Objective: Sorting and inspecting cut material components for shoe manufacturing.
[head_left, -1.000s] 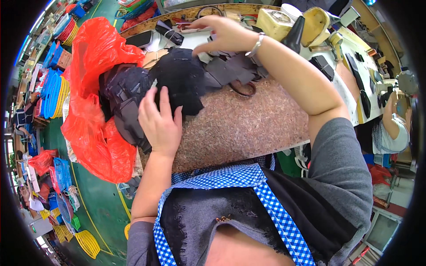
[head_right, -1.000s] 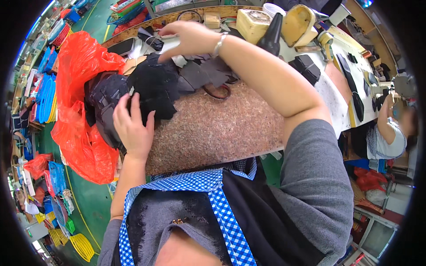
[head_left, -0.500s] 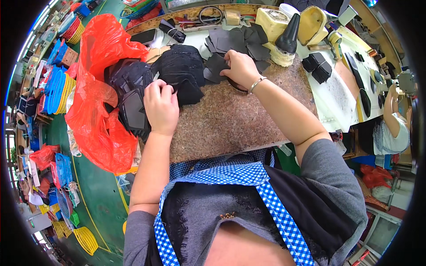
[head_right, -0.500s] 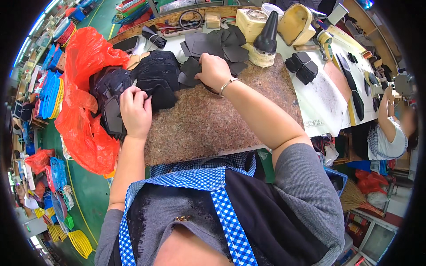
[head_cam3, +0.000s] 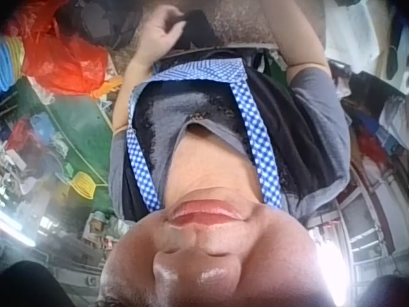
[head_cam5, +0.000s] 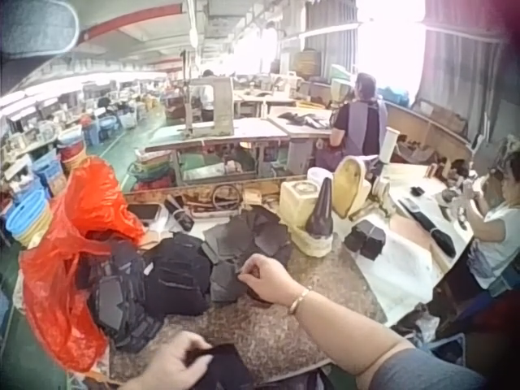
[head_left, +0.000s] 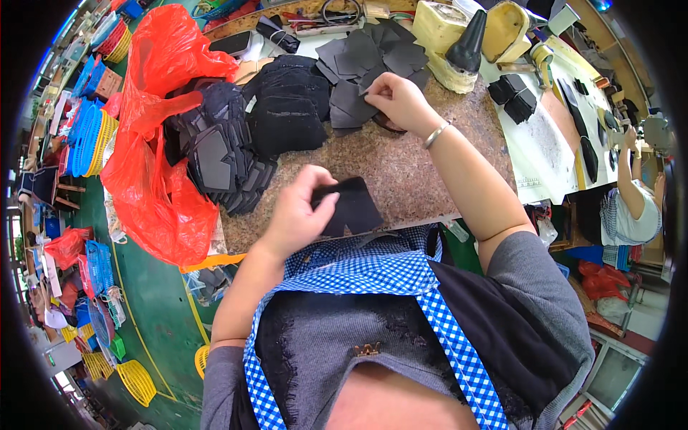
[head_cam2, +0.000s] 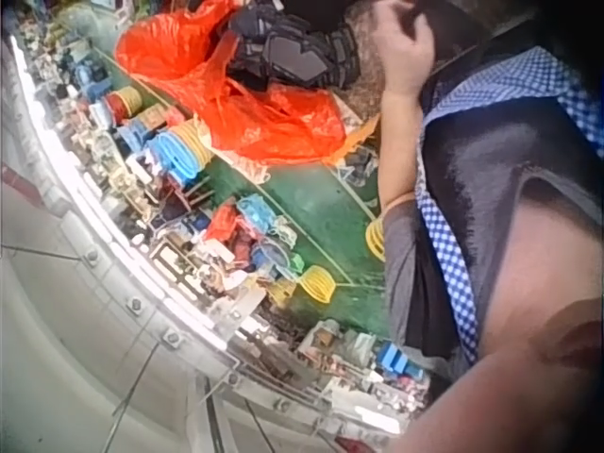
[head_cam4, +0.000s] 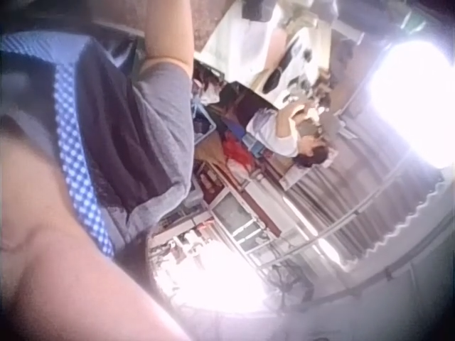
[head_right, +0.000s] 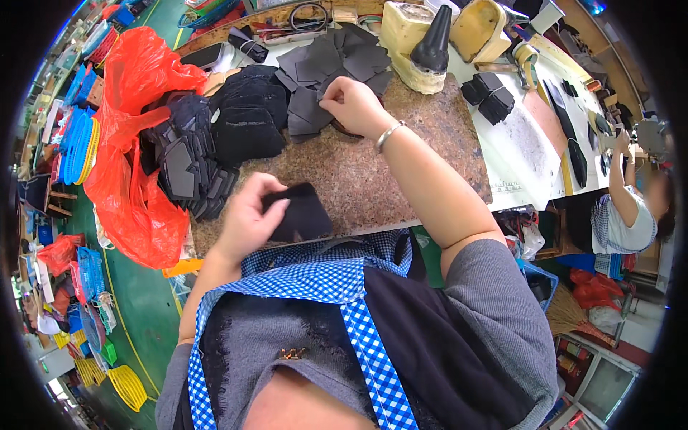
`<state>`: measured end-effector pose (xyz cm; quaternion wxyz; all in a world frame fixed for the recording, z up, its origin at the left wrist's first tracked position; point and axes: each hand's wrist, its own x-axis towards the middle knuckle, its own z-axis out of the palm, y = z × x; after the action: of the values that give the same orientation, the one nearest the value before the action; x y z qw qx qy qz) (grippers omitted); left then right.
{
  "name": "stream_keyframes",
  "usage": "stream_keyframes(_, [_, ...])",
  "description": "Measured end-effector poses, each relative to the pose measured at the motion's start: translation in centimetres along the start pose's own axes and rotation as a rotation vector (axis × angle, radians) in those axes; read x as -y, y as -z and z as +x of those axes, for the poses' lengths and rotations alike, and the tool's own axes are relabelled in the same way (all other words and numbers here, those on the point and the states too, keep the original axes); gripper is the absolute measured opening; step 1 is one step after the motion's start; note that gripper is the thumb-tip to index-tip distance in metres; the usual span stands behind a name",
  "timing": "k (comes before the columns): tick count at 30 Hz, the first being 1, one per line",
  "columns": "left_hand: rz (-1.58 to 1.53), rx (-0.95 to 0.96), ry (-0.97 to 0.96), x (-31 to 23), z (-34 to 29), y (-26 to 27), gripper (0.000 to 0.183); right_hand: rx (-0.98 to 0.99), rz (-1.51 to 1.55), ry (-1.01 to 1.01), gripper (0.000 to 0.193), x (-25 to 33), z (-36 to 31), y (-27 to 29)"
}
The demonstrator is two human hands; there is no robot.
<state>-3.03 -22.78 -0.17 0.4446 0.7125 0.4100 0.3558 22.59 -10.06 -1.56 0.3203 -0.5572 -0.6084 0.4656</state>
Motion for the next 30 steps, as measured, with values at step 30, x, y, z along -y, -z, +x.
stream_keyframes(30, [0.597, -0.014, -0.335, 2.5, 8.2, -4.2, 0.019, 0.178, -0.304, -0.067, 0.028, 2.9, 3.9, 1.8])
